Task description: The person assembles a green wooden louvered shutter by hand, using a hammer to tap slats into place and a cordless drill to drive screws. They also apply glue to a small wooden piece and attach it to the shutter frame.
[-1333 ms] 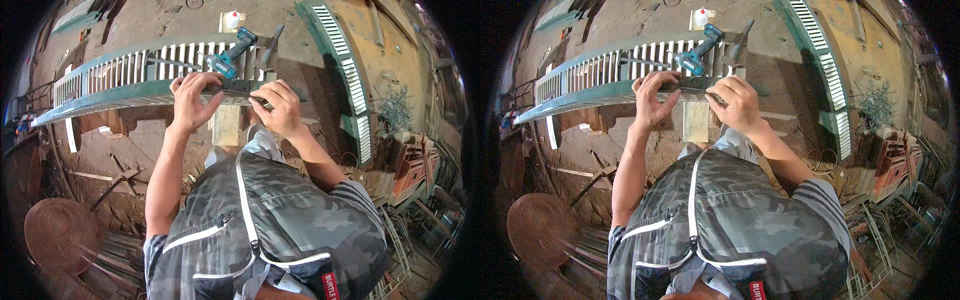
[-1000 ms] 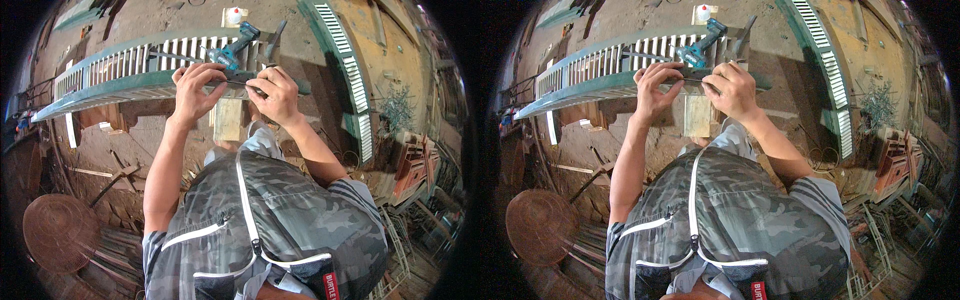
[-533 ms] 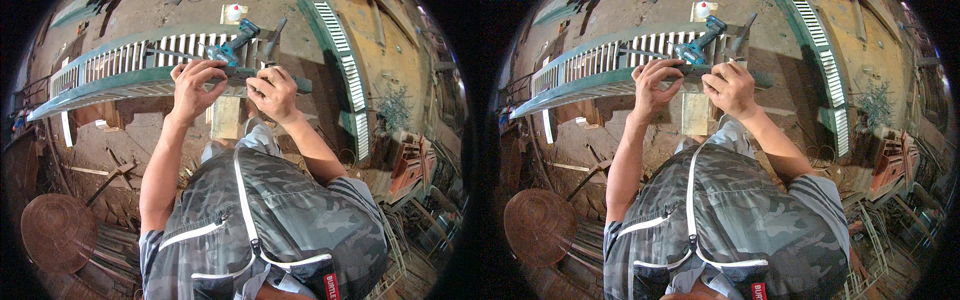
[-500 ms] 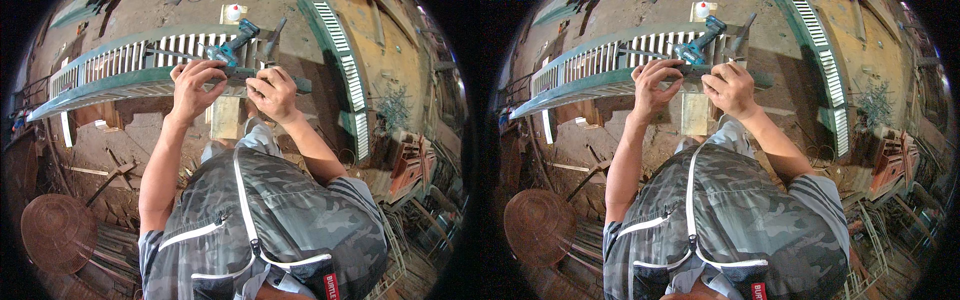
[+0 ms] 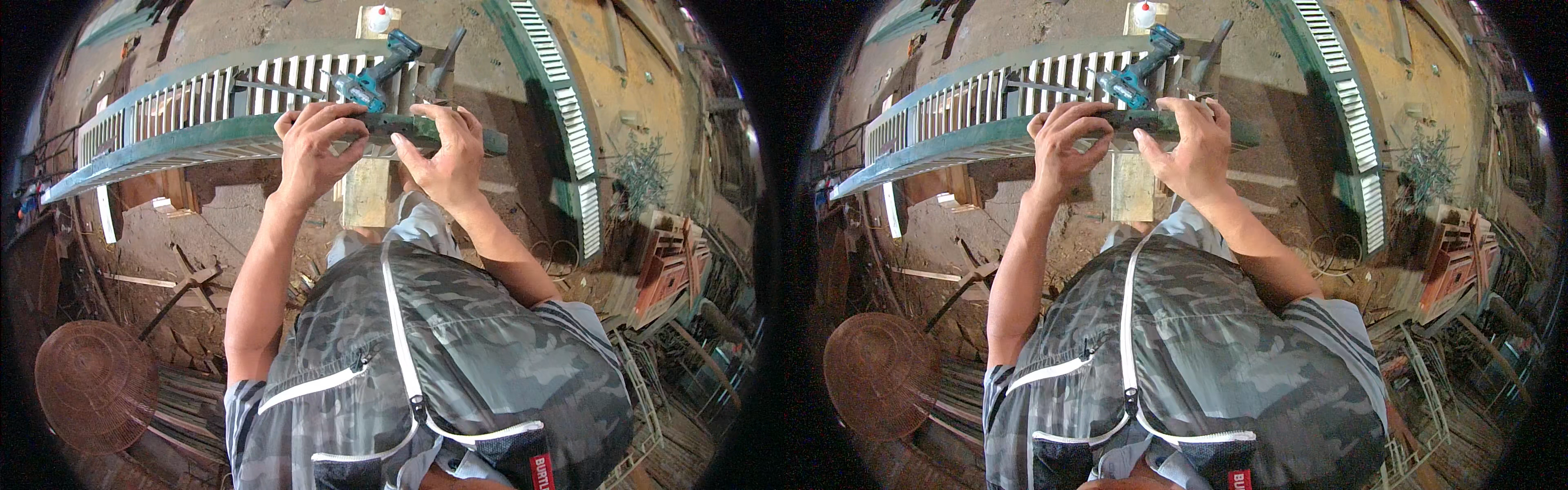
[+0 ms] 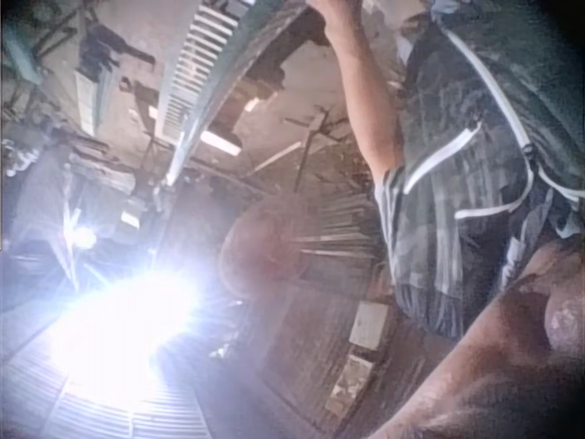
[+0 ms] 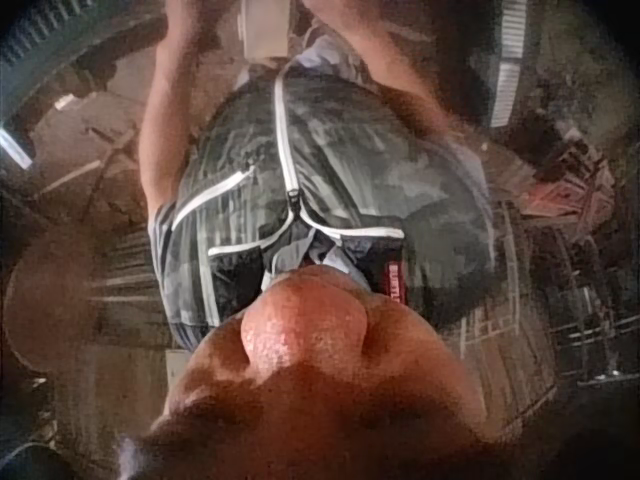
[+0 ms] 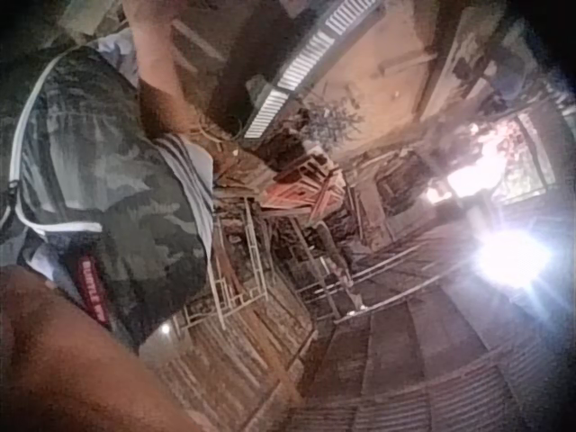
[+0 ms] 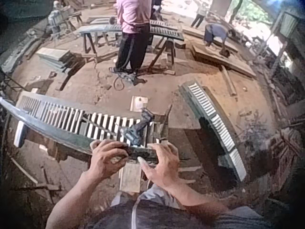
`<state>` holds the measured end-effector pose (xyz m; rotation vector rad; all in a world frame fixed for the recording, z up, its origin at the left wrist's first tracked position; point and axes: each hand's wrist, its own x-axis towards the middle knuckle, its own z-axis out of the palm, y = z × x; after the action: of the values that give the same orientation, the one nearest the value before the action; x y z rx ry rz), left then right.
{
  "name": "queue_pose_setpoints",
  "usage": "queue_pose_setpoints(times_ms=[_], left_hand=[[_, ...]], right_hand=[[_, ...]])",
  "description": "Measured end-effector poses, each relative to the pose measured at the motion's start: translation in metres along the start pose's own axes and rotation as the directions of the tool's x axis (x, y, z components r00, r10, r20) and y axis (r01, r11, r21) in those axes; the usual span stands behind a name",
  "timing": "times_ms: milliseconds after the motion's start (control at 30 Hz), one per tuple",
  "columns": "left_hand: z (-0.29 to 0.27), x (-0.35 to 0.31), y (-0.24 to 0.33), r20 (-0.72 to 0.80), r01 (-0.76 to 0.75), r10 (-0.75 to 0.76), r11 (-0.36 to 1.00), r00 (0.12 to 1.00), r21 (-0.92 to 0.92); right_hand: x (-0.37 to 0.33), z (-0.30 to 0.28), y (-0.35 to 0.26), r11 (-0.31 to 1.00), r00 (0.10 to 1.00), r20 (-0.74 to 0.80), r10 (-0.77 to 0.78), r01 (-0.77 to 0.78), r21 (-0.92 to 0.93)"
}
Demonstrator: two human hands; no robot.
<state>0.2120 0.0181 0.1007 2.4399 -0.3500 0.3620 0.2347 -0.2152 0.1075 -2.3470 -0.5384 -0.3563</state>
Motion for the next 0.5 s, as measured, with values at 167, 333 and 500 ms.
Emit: queue_pose_setpoints(times_ms=[167, 333, 500], left_hand=[[-0.0014, -0.0003, 0.0018, -0.017, -0.017, 0.017, 1.000, 1.000, -0.002], [-0.0013, 0.0009, 0.0024, -0.026, -0.025, 0.025, 1.000, 0.999, -0.002], [-0.0019, -0.0029, 0.0013, 0.018, 0.059, -0.058, 0.998, 0.998, -0.036]], right_hand=[[-0.0010, 0.0051, -0.0057, 0.996, 0.996, 0.022, 0.085, -0.084, -0.032], [0.0007, 0.0012, -0.0098, 0.986, 0.984, 0.076, 0.163, -0.161, -0.032], [0.0007, 0.0014, -0.0104, 0.986, 0.983, 0.074, 0.166, -0.164, -0.034]])
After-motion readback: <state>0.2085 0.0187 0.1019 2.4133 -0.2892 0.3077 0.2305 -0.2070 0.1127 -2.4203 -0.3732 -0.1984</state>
